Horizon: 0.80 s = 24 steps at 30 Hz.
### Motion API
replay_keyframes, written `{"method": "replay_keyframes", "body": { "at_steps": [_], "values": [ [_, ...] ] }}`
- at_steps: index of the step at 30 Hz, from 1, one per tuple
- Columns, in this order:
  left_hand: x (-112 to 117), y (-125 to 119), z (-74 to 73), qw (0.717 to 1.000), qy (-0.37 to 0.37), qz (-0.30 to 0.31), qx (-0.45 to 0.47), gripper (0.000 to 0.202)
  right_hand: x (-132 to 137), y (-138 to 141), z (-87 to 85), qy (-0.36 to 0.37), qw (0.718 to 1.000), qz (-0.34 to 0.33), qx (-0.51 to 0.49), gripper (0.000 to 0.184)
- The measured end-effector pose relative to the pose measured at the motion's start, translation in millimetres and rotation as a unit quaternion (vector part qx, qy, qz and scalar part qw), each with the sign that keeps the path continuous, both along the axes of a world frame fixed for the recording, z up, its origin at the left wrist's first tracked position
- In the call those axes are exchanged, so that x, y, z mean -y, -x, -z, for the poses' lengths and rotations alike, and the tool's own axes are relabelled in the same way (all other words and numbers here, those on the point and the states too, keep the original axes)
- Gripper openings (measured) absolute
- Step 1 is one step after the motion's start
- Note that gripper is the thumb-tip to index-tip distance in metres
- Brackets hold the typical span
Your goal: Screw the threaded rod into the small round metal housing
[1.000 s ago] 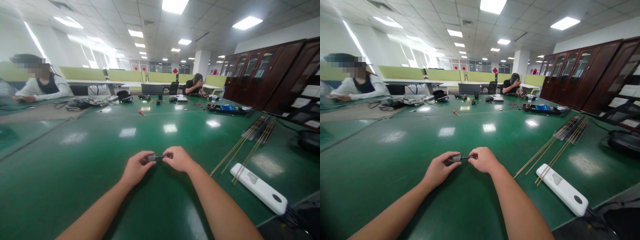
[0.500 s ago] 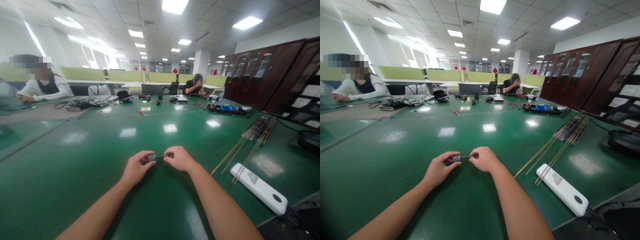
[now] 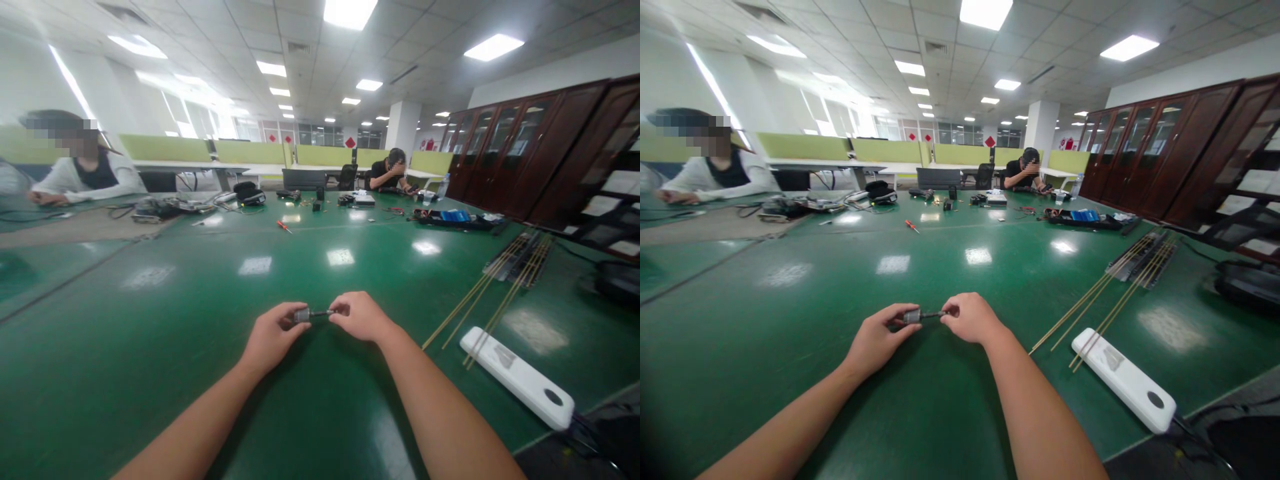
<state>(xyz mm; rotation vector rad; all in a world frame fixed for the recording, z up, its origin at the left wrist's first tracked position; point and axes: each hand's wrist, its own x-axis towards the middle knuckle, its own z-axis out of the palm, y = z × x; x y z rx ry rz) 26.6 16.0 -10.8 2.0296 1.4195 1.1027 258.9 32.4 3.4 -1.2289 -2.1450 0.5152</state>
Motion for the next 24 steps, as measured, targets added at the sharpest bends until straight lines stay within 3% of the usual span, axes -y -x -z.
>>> {"method": "replay_keyframes", "body": {
  "at_steps": [24],
  "values": [
    [0.2,1.5,-0.1,1.0,0.001,-0.007,-0.003,0.037,-0.4,-4.2,-2.5,0.0,1.0,0.007,0.005,0.015]
  ]
}}
